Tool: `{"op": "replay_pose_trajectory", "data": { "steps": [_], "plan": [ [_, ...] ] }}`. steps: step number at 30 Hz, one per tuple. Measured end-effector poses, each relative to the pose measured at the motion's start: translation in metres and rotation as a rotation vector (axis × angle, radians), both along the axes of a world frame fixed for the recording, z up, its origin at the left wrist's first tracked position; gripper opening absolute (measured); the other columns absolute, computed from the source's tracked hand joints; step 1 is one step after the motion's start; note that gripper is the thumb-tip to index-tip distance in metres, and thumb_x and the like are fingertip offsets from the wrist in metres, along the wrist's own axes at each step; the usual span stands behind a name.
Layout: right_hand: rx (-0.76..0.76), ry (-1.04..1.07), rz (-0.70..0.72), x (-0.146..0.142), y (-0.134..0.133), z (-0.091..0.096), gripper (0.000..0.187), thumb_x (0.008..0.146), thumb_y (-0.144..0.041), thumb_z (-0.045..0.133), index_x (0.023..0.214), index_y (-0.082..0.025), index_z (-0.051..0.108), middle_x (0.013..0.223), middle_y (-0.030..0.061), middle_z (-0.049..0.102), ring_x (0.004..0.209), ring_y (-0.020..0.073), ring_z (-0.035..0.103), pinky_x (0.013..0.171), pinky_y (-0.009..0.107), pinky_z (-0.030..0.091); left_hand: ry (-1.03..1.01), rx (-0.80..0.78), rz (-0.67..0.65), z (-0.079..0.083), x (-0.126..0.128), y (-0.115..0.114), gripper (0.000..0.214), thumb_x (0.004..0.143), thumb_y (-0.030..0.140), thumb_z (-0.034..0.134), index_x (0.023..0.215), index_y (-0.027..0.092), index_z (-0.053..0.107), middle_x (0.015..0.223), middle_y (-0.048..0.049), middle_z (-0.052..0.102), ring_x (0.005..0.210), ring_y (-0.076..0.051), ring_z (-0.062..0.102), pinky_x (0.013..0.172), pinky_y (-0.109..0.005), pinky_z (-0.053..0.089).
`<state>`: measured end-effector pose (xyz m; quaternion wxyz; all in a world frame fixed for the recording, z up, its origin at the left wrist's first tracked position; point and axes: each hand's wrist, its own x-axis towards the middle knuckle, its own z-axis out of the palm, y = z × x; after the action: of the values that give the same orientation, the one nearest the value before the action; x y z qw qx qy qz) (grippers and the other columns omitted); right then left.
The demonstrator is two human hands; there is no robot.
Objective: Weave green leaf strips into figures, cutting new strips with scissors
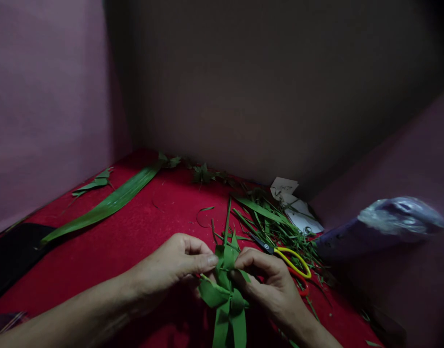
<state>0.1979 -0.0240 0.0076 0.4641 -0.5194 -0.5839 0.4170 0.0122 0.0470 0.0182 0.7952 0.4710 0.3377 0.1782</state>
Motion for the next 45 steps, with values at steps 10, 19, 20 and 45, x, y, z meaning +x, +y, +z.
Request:
{"op": "replay_pose_trajectory", "data": {
  "steps": [10,19,20,45],
  "plan": [
    [0.019,-0.020,0.002,0.0031,-0.0011,-0.0036,0.014,0.076,-0.023,0.062,0.065,-0.015,0.061,0.062,-0.0005,0.051,0.055,0.0111,0.043,0.051,0.023,0.033,0.048,-0.004,0.041,0.0019,0.0021,-0.0011,0.016,0.061,0.024,0.072,0.061,0.013,0.060,0.058,-0.0031,0.065,0.051,-0.012,0.056,0.051,-0.022,0.040],
    [0.086,-0.090,-0.012,0.0019,-0.0002,0.0027,0.014,0.075,-0.023,0.062,0.064,-0.015,0.063,0.059,-0.0002,0.051,0.053,0.0113,0.043,0.050,0.023,0.034,0.131,0.084,0.017,0.0038,0.0020,-0.0002,0.015,0.063,0.026,0.070,0.062,0.013,0.062,0.059,-0.0023,0.065,0.052,-0.012,0.056,0.049,-0.021,0.038],
    [0.090,-0.089,-0.012,0.0014,-0.0004,0.0032,0.014,0.075,-0.023,0.062,0.063,-0.015,0.063,0.058,-0.0004,0.050,0.053,0.0112,0.042,0.050,0.023,0.033,0.133,0.089,0.017,0.0036,0.0021,-0.0003,0.016,0.062,0.027,0.070,0.062,0.014,0.062,0.059,-0.0020,0.065,0.052,-0.012,0.056,0.049,-0.022,0.038],
    [0.029,-0.082,-0.016,-0.0027,-0.0030,0.0007,0.014,0.076,-0.023,0.060,0.064,-0.015,0.061,0.060,-0.0005,0.051,0.054,0.0110,0.042,0.050,0.023,0.032,0.113,0.044,0.027,-0.0036,0.0020,-0.0019,0.017,0.062,0.027,0.072,0.064,0.014,0.062,0.055,0.0006,0.062,0.051,-0.012,0.056,0.050,-0.021,0.039]
  ]
}}
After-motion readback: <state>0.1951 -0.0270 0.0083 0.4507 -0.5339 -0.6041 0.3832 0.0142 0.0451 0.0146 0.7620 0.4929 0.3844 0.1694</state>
